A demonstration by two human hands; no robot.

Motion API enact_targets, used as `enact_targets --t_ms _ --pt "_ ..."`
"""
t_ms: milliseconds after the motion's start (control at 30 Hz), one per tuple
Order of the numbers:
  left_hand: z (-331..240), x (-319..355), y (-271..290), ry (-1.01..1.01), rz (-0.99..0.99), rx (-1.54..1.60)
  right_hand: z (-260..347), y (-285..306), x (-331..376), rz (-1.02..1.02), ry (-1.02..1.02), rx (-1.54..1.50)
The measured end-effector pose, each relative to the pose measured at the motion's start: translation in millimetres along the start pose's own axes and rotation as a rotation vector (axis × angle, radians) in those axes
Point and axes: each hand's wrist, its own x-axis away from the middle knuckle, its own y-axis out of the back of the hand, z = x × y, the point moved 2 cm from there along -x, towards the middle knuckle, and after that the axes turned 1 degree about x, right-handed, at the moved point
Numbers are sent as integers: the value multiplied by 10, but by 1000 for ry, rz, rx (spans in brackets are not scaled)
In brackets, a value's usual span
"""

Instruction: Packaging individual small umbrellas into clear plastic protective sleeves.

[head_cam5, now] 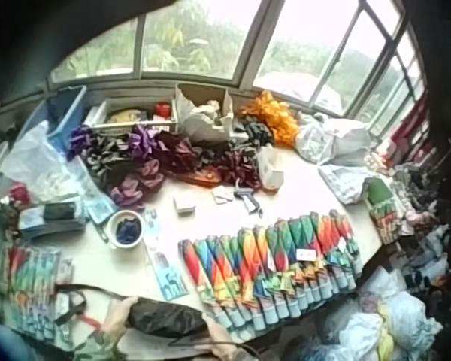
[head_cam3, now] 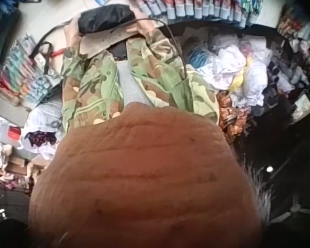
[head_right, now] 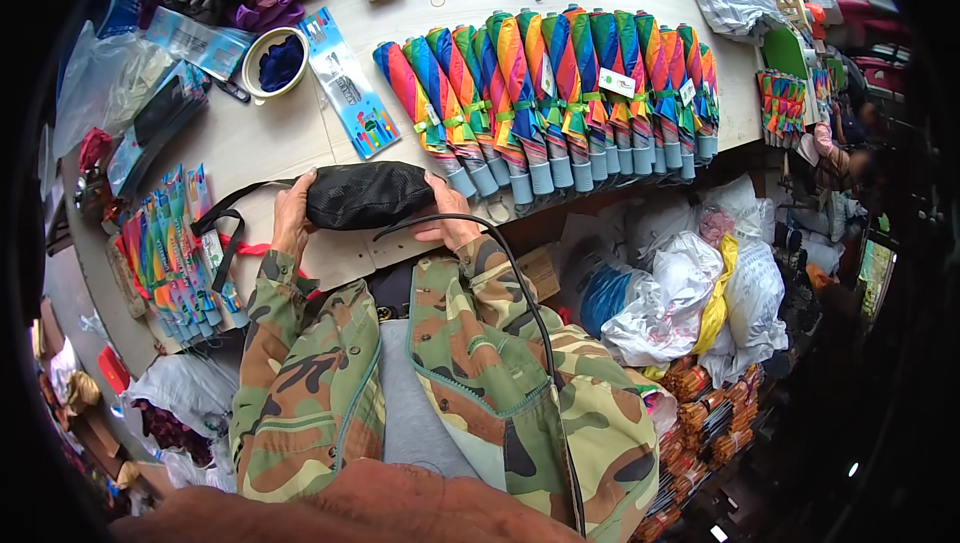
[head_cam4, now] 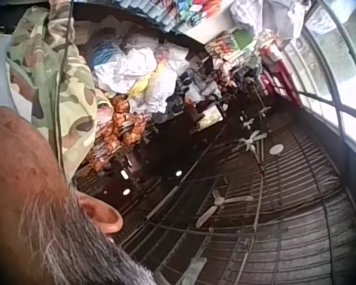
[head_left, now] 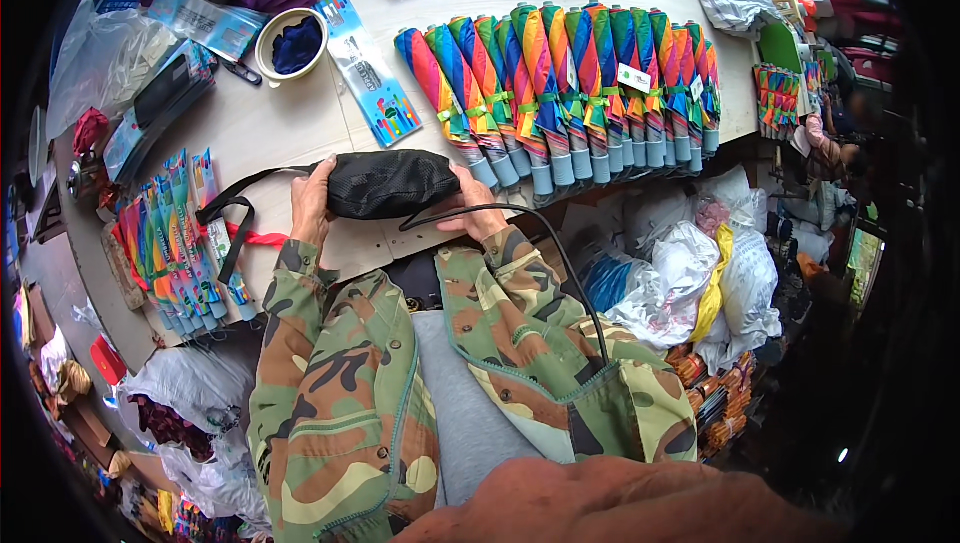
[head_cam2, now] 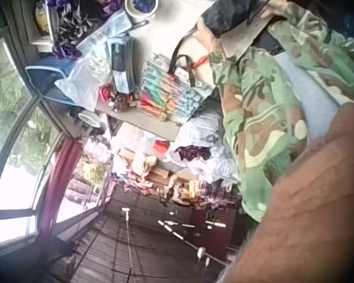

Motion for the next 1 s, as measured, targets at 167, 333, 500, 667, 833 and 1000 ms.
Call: enact_targets --t_ms 167,333,500,667,833,1000 --pt "265 38 246 -86 15 3 -63 57 -48 203 -70 -221" --pt "666 398 652 -256 322 317 88 -36 351 330 154 -296" --pt "748 656 589 -374 450 473 -56 112 205 307 341 -156" --pt "801 691 634 -336 491 833 162 170 287 403 445 -77" --pt "783 822 691 -340 483 815 174 328 248 543 409 -270" --pt "836 892 718 -339 461 814 143 409 137 477 523 -234"
